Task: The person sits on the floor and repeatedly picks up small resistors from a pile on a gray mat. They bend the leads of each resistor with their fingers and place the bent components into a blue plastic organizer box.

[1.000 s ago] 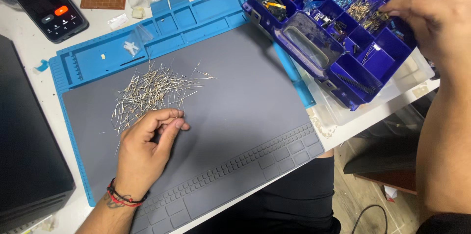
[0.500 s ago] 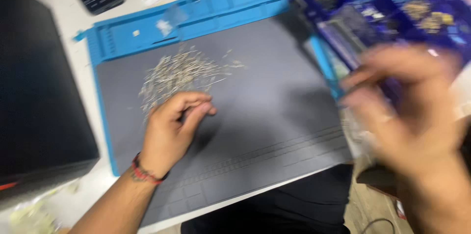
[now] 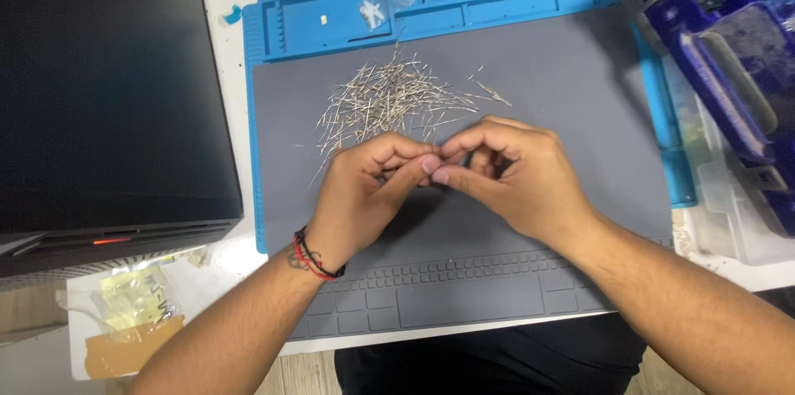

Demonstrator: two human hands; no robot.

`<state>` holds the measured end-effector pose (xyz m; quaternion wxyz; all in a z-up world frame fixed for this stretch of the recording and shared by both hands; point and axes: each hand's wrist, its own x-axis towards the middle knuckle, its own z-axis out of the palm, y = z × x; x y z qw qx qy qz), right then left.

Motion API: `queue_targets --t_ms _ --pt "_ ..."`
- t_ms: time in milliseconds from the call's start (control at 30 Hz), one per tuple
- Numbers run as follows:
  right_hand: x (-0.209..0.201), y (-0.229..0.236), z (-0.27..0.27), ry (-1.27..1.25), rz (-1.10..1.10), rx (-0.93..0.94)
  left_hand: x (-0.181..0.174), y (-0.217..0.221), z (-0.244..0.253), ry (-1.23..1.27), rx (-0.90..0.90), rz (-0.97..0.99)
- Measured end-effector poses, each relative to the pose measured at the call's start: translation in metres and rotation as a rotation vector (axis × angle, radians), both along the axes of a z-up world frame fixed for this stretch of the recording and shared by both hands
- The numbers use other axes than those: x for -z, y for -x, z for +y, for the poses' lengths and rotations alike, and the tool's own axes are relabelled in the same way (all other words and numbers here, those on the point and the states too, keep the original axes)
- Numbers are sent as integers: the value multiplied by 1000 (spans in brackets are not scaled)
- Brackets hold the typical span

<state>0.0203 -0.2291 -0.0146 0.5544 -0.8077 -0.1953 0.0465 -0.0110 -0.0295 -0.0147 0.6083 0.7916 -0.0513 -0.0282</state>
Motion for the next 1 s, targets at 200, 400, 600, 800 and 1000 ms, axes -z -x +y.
queue_targets --t_ms 200,400,600,800,1000 --pt "2 -1 -1 -23 39 66 3 0 0 -57 35 -49" --pt "-3 -3 -1 -75 -48 -4 -3 1 -2 -43 42 -70" --pt "2 0 -2 -110 5 -48 3 2 -2 -57 38 -30" --pt "5 -1 -6 -151 120 -92 -1 5 -3 59 70 -73" --pt "-1 -2 -19 -148 125 -42 -10 4 -5 2 67 -94"
